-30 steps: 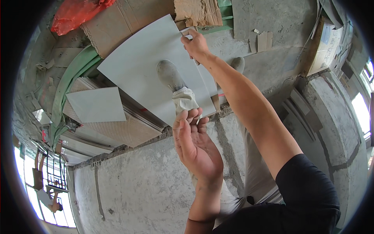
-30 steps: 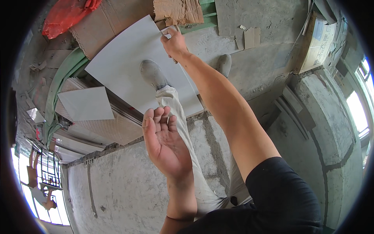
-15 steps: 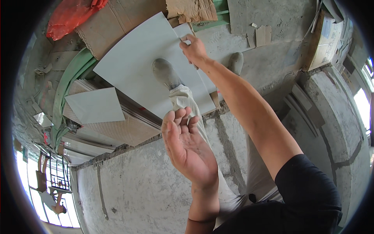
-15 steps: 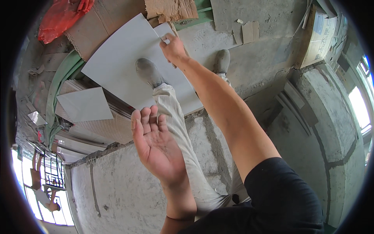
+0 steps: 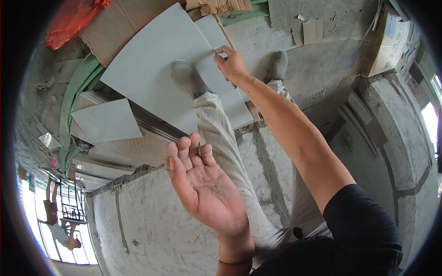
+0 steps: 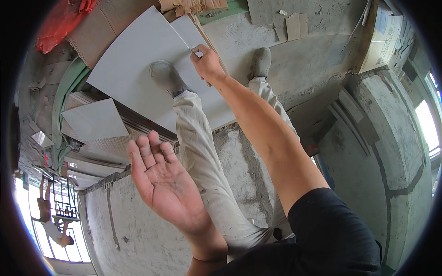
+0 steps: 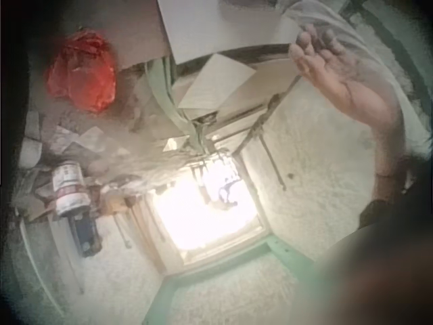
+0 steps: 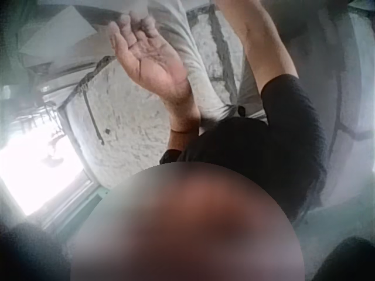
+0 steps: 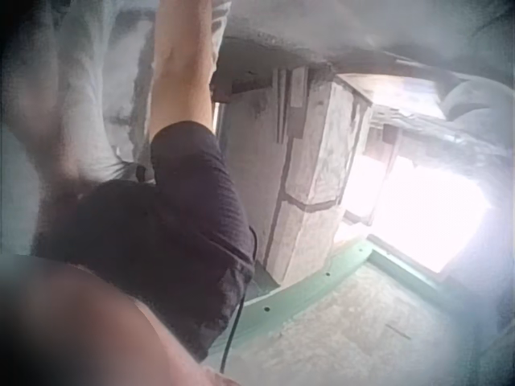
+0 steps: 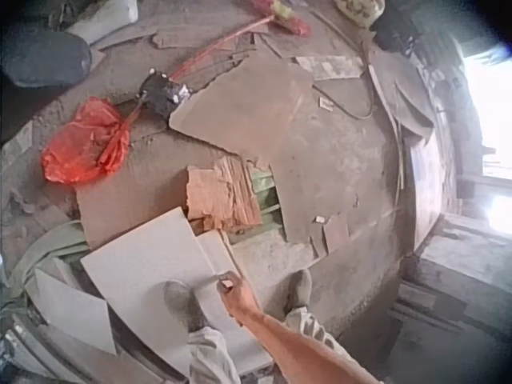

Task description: Measuring and marking various tiles for cutting at a renovation site.

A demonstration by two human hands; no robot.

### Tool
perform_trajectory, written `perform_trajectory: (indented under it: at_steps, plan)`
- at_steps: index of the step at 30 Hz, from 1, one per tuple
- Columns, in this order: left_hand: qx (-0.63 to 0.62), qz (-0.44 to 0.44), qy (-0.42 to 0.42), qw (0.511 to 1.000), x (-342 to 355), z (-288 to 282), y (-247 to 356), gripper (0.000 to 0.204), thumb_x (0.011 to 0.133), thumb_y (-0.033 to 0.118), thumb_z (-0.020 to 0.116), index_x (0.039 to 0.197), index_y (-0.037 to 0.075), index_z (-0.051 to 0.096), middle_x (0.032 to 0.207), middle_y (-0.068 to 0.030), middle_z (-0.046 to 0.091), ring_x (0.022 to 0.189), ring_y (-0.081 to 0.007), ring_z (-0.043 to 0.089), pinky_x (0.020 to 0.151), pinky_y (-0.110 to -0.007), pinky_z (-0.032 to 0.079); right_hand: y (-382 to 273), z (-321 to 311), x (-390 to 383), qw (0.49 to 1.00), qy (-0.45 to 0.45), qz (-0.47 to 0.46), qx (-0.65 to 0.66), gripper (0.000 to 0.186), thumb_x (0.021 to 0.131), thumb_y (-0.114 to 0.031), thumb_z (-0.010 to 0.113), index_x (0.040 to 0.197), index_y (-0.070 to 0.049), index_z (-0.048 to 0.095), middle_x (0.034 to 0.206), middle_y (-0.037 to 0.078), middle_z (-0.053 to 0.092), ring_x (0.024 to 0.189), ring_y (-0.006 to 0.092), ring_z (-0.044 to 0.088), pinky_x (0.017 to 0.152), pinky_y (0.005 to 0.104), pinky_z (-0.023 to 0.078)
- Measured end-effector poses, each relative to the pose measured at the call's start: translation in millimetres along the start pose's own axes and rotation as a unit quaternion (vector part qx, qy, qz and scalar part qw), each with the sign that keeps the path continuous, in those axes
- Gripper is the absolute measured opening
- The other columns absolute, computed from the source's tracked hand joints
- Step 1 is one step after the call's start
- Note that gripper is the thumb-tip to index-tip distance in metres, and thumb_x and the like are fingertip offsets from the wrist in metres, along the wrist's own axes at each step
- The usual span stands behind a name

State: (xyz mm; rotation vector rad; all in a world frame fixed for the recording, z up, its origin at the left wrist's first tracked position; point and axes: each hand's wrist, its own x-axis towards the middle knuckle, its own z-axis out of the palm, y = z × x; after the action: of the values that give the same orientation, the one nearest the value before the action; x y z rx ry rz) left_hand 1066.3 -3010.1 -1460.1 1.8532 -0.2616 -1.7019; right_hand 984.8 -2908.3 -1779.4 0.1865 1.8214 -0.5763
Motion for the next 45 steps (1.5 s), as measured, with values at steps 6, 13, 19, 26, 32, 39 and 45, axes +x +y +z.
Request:
perform_trajectory:
  at_steps: [6, 13, 19, 26, 32, 39, 45]
  plan:
    - [-0.073, 0.026, -0.027, 0.997, -2.6, -1.1, 8.1, 0.041, 0.117, 0.019, 0.049, 0.148, -0.007, 0.059, 0.142, -0.0157, 0.069, 0.137, -0.0317, 0.060, 0.114, -0.043, 0.049, 25.9, -2.1, -6.4, 1.000, -0.011, 0.004, 0.006, 0.026, 0.103, -0.020, 0.066, 0.123, -0.004, 0.070, 0.068, 0.005, 0.061, 0.043, 0.0132, 0.049, 0.040, 0.0340, 0.041]
    - [-0.099, 0.033, -0.051, 0.993, -6.8, -9.1, 12.5, 0.046, 0.118, 0.019, 0.044, 0.154, -0.009, 0.052, 0.149, -0.0185, 0.065, 0.141, -0.0339, 0.058, 0.115, -0.043, 0.048, 71.1, -7.0, -18.5, 0.999, -0.007, 0.032, 0.003, 0.025, 0.103, -0.018, 0.067, 0.124, -0.005, 0.070, 0.060, 0.008, 0.062, 0.044, 0.0180, 0.057, 0.044, 0.0390, 0.047]
    - [-0.102, 0.029, -0.086, 0.991, -8.5, -17.6, 10.8, 0.047, 0.118, 0.020, 0.043, 0.154, -0.009, 0.052, 0.154, -0.0186, 0.062, 0.146, -0.0350, 0.054, 0.116, -0.043, 0.044, 119.7, -16.6, -33.5, 0.998, -0.008, 0.063, -0.016, 0.027, 0.103, -0.019, 0.068, 0.125, -0.005, 0.070, 0.061, 0.009, 0.063, 0.045, 0.0168, 0.056, 0.044, 0.0384, 0.046]
    - [-0.126, 0.002, -0.078, 0.989, -10.5, -13.5, 10.9, 0.047, 0.117, 0.019, 0.045, 0.154, -0.009, 0.051, 0.156, -0.0175, 0.059, 0.148, -0.0333, 0.046, 0.109, -0.041, 0.042, 132.2, -17.1, -30.6, 0.999, -0.007, 0.046, 0.001, 0.026, 0.104, -0.019, 0.068, 0.125, -0.004, 0.070, 0.064, 0.008, 0.063, 0.046, 0.0162, 0.054, 0.045, 0.0381, 0.045]
    - [-0.115, 0.005, -0.069, 0.991, -16.3, -8.0, 7.7, 0.046, 0.117, 0.017, 0.045, 0.156, -0.008, 0.049, 0.154, -0.0176, 0.059, 0.147, -0.0339, 0.045, 0.105, -0.040, 0.041, 150.9, -17.0, -42.0, 0.997, -0.004, 0.076, 0.014, 0.026, 0.103, -0.020, 0.069, 0.124, -0.005, 0.070, 0.062, 0.007, 0.063, 0.046, 0.0162, 0.054, 0.045, 0.0384, 0.045]
    - [-0.117, -0.001, -0.083, 0.990, -16.2, -8.7, 8.7, 0.046, 0.117, 0.016, 0.045, 0.157, -0.006, 0.047, 0.153, -0.0186, 0.060, 0.146, -0.0340, 0.046, 0.104, -0.040, 0.041, 188.0, -16.4, -48.9, 0.995, 0.019, 0.094, -0.006, 0.023, 0.101, -0.022, 0.070, 0.120, -0.009, 0.071, 0.061, 0.009, 0.061, 0.046, 0.0186, 0.055, 0.048, 0.0405, 0.047]
    - [-0.107, 0.002, -0.075, 0.991, -16.9, -12.6, 6.3, 0.046, 0.118, 0.018, 0.046, 0.158, -0.006, 0.047, 0.153, -0.0185, 0.060, 0.146, -0.0332, 0.046, 0.105, -0.040, 0.042, 201.1, -21.2, -50.5, 0.996, 0.003, 0.091, 0.018, 0.023, 0.103, -0.022, 0.069, 0.122, -0.009, 0.070, 0.061, 0.006, 0.061, 0.045, 0.0163, 0.053, 0.043, 0.0374, 0.043]
